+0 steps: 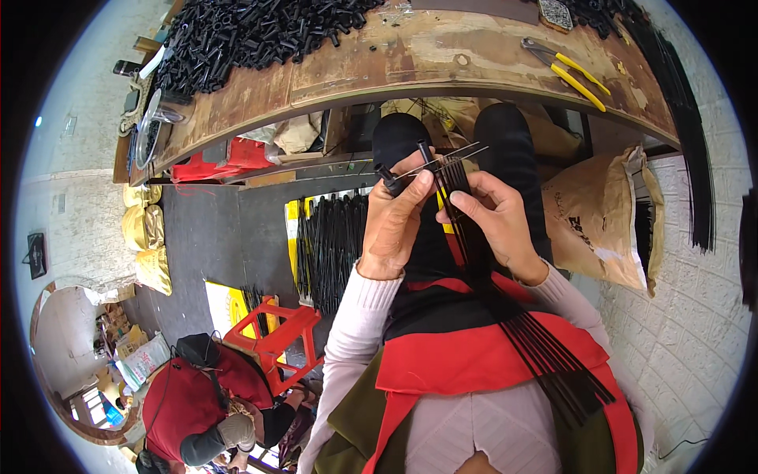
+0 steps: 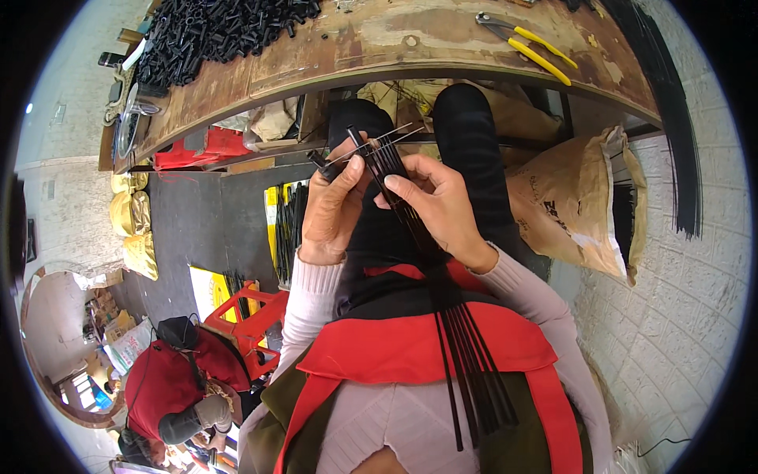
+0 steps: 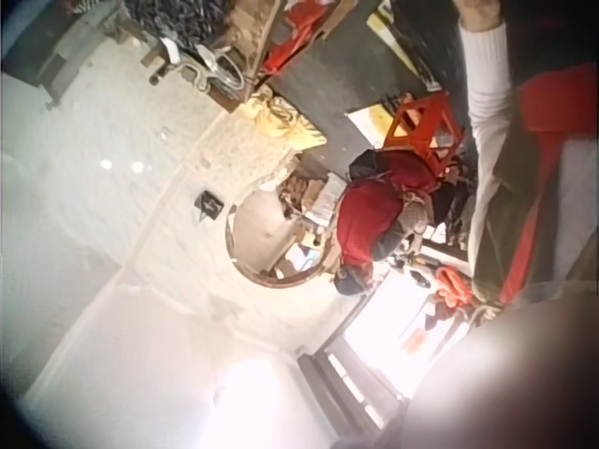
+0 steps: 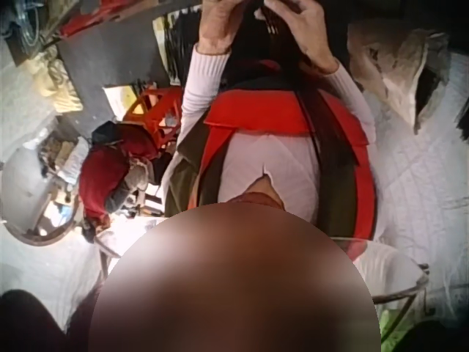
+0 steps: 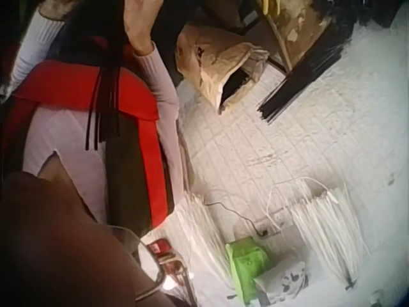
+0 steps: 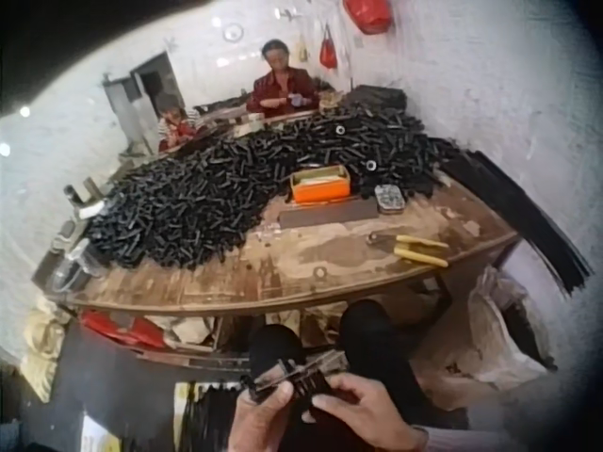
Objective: Bundling black rods together using tape and pliers at a production workbench.
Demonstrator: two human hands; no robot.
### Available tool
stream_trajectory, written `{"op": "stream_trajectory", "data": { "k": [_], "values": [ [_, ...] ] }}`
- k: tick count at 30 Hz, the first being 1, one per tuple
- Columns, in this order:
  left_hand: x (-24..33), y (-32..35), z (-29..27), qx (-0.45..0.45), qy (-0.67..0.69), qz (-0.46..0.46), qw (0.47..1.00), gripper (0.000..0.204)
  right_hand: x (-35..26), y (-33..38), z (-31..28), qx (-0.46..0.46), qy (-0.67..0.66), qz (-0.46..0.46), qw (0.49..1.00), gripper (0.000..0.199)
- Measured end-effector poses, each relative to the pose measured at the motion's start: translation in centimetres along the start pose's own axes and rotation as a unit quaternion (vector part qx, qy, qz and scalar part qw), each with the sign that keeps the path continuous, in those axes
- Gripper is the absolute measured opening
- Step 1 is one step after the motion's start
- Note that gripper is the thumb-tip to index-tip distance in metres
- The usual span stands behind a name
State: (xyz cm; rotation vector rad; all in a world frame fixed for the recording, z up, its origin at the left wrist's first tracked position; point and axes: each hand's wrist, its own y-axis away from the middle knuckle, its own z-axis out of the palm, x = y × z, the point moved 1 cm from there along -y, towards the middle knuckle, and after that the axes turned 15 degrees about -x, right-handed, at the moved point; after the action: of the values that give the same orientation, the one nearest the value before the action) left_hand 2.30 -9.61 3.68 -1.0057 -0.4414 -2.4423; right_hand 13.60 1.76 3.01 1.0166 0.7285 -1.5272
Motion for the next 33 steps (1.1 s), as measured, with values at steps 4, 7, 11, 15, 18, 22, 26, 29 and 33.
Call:
{"op": "stream_trajectory", "data": {
  "k": [4,7,11,15,18,22,26,29,33],
  "values": [
    [0.0,0.0,-0.8,-0.02,0.018,-0.023,0.999,0.033,0.0,-0.5,-0.8,-0.044,-0.047,0.015,0.998,0.02],
    [0.1,-0.2,-0.5,-0.024,0.039,-0.036,0.998,0.035,-0.3,-0.7,-0.7,-0.052,-0.031,0.026,0.998,0.019],
    [-0.9,-0.2,-1.5,-0.032,0.077,-0.09,0.992,0.036,-0.1,-0.5,-0.6,-0.045,-0.033,0.019,0.998,0.02],
    [-1.1,-0.2,-2.1,-0.079,0.044,-0.091,0.992,0.044,0.4,-0.7,-1.3,-0.086,-0.077,0.022,0.993,0.022],
    [-1.0,-0.3,-2.3,-0.08,0.027,-0.092,0.992,0.046,0.4,-1.1,-1.9,-0.116,-0.148,0.063,0.98,0.024],
    [-0.4,0.3,-1.7,-0.096,-0.035,-0.088,0.991,0.049,0.1,-0.9,-1.8,-0.137,-0.149,0.073,0.977,0.025],
    [-0.3,0.4,-1.8,-0.104,-0.041,-0.09,0.99,0.052,-0.1,-0.8,-1.6,-0.145,-0.144,0.069,0.977,0.024],
    [0.0,0.2,-2.1,-0.091,-0.039,-0.098,0.99,0.056,-0.5,-0.3,-0.8,-0.125,-0.08,0.048,0.988,0.022],
    [-0.1,0.3,-2.6,-0.067,-0.047,-0.097,0.992,0.057,-0.7,0.0,-0.3,-0.093,-0.037,0.037,0.994,0.02]
  ]
}}
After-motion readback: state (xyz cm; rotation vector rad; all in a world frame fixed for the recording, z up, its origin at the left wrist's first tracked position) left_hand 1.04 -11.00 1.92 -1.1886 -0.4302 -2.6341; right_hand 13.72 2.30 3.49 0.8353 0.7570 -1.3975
